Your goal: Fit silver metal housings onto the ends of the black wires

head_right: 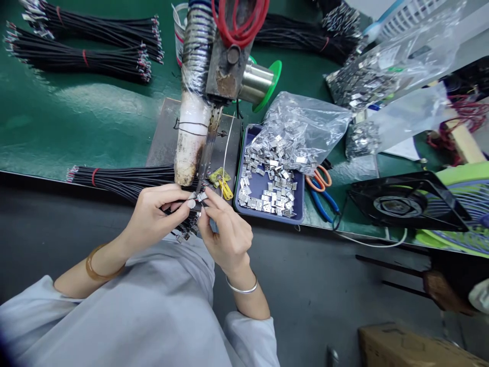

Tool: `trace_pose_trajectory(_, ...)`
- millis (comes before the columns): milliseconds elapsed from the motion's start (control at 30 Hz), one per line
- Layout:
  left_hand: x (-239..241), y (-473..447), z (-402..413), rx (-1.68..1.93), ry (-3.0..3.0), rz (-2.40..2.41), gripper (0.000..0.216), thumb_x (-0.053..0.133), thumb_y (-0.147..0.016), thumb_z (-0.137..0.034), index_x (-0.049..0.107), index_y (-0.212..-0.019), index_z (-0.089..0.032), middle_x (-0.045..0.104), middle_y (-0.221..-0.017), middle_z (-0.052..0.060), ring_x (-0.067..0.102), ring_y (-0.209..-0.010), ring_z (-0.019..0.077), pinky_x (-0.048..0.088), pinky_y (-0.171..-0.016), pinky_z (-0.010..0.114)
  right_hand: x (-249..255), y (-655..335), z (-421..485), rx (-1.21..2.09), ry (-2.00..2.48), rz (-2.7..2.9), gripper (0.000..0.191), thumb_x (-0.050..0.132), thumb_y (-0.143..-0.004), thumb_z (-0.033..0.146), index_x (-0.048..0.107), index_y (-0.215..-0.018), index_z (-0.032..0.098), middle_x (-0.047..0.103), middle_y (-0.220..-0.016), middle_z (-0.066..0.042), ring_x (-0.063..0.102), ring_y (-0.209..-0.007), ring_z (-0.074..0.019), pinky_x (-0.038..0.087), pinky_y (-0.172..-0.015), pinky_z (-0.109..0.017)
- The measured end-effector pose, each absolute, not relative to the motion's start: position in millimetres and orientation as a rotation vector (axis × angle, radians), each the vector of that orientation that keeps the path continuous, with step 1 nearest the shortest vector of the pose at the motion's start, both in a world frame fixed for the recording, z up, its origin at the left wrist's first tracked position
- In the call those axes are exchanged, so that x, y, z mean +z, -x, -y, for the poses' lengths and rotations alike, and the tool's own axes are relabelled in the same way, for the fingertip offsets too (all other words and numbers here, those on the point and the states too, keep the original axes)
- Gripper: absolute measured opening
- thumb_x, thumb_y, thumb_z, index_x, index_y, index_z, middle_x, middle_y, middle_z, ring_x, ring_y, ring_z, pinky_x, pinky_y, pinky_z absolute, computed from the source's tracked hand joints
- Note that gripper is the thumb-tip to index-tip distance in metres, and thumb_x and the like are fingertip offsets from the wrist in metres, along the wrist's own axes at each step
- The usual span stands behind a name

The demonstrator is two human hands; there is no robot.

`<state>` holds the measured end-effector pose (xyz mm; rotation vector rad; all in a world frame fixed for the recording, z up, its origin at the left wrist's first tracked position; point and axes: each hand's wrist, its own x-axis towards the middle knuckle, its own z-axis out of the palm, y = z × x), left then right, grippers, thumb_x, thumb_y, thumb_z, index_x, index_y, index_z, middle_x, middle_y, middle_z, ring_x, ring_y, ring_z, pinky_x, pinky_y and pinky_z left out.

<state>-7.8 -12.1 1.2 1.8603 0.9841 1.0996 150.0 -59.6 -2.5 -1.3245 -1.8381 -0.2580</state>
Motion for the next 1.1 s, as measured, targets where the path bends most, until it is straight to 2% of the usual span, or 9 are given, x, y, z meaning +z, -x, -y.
trace_pose_trajectory(100, 3.9, 12.8, 9.0, 1.038, -1.884, -0.936, 0.023, 0.059, -0.088, -0.008, 0.071, -0.069, -0.014, 0.044, -0.057, -0.006, 0.039, -0.052, 0.0078, 0.03, -0.051, 0.022, -5.1, -155.8, 57.8, -0.195, 1.308, 1.902, 0.012, 0.06, -0.097, 0.01, 0.059, -0.097, 0.022, 0.082, -0.109, -0.009, 0.081, -0.093, -0.0169, 0.062, -0.074, -0.022)
trace_pose_trajectory(167, 5.6, 17.7, 6.4, 0.978, -1.898, -0.882, 0.02, 0.06, -0.089, -0.01, 0.073, -0.074, -0.014, 0.045, -0.057, -0.005, 0.04, -0.052, 0.0083, 0.032, -0.052, 0.022, -6.7, -158.6, 57.6, -0.133, 1.282, 1.957, 0.012, 0.055, -0.099, 0.011, 0.058, -0.098, 0.023, 0.081, -0.104, -0.008, 0.08, -0.092, -0.0166, 0.061, -0.073, -0.023)
trace_pose_trajectory(333, 2.9, 27.5, 2.9, 0.977, -1.958, -0.808, 0.007, 0.067, -0.089, -0.013, 0.073, -0.085, -0.016, 0.067, -0.07, 0.0, 0.057, -0.062, 0.0123, 0.046, -0.061, 0.022, -8.0, -154.7, 64.2, 0.018, 1.326, 1.775, 0.01, 0.058, -0.098, 0.016, 0.056, -0.094, 0.024, 0.068, -0.075, 0.003, 0.066, -0.062, -0.0111, 0.052, -0.057, -0.022)
trace_pose_trajectory(500, -4.1, 32.5, -1.1, 1.028, -2.055, -0.661, 0.014, 0.063, -0.096, -0.013, 0.076, -0.09, -0.016, 0.079, -0.08, 0.006, 0.067, -0.069, 0.0147, 0.051, -0.07, 0.024, -10.9, -149.6, 63.9, 0.339, 1.417, 1.543, 0.011, 0.059, -0.098, 0.023, 0.055, -0.088, 0.024, 0.057, -0.071, 0.007, 0.057, -0.055, -0.009, 0.05, -0.053, -0.02)
trace_pose_trajectory(600, -3.1, 34.7, -5.1, 0.876, -2.003, -0.629, 0.017, 0.06, -0.096, -0.013, 0.075, -0.089, -0.014, 0.077, -0.076, 0.004, 0.064, -0.062, 0.0125, 0.048, -0.063, 0.021, -14.2, -150.6, 60.1, 0.346, 1.381, 1.582, 0.008, 0.059, -0.098, 0.021, 0.056, -0.091, 0.024, 0.059, -0.074, 0.006, 0.06, -0.058, -0.0092, 0.052, -0.056, -0.02)
trace_pose_trajectory(800, 1.6, 33.9, -9.2, 0.754, -1.954, -0.645, 0.024, 0.055, -0.096, -0.016, 0.068, -0.076, -0.015, 0.06, -0.059, -0.003, 0.046, -0.051, 0.0094, 0.036, -0.053, 0.021, -9.4, -152.5, 56.2, -0.086, 1.309, 1.805, 0.011, 0.058, -0.099, 0.015, 0.059, -0.092, 0.024, 0.067, -0.075, 0.003, 0.065, -0.062, -0.0106, 0.053, -0.061, -0.022)
trace_pose_trajectory(933, 2.9, 35.0, -11.0, 0.635, -2.047, -0.525, 0.03, 0.054, -0.097, -0.016, 0.063, -0.068, -0.016, 0.055, -0.056, -0.003, 0.042, -0.051, 0.0098, 0.033, -0.054, 0.023, -4.0, -155.1, 54.9, 0.121, 1.36, 1.83, 0.012, 0.06, -0.097, 0.015, 0.059, -0.089, 0.023, 0.067, -0.074, 0.005, 0.066, -0.061, -0.0099, 0.054, -0.059, -0.02)
trace_pose_trajectory(1033, 1.8, 35.8, -9.9, 0.62, -1.929, -0.531, 0.028, 0.053, -0.098, -0.018, 0.065, -0.072, -0.016, 0.061, -0.059, -0.002, 0.05, -0.052, 0.0098, 0.038, -0.055, 0.021, -7.8, -154.1, 55.4, 0.329, 1.38, 1.687, 0.01, 0.061, -0.096, 0.016, 0.06, -0.089, 0.023, 0.065, -0.073, 0.006, 0.067, -0.06, -0.0096, 0.055, -0.058, -0.019)
trace_pose_trajectory(1100, -0.3, 35.1, -7.5, 0.678, -1.849, -0.603, 0.026, 0.052, -0.098, -0.02, 0.066, -0.076, -0.016, 0.065, -0.062, -0.001, 0.055, -0.053, 0.01, 0.041, -0.056, 0.02, -12.9, -151.7, 56.9, 0.319, 1.38, 1.592, 0.009, 0.062, -0.095, 0.017, 0.061, -0.089, 0.023, 0.067, -0.074, 0.006, 0.069, -0.062, -0.0106, 0.057, -0.06, -0.02)
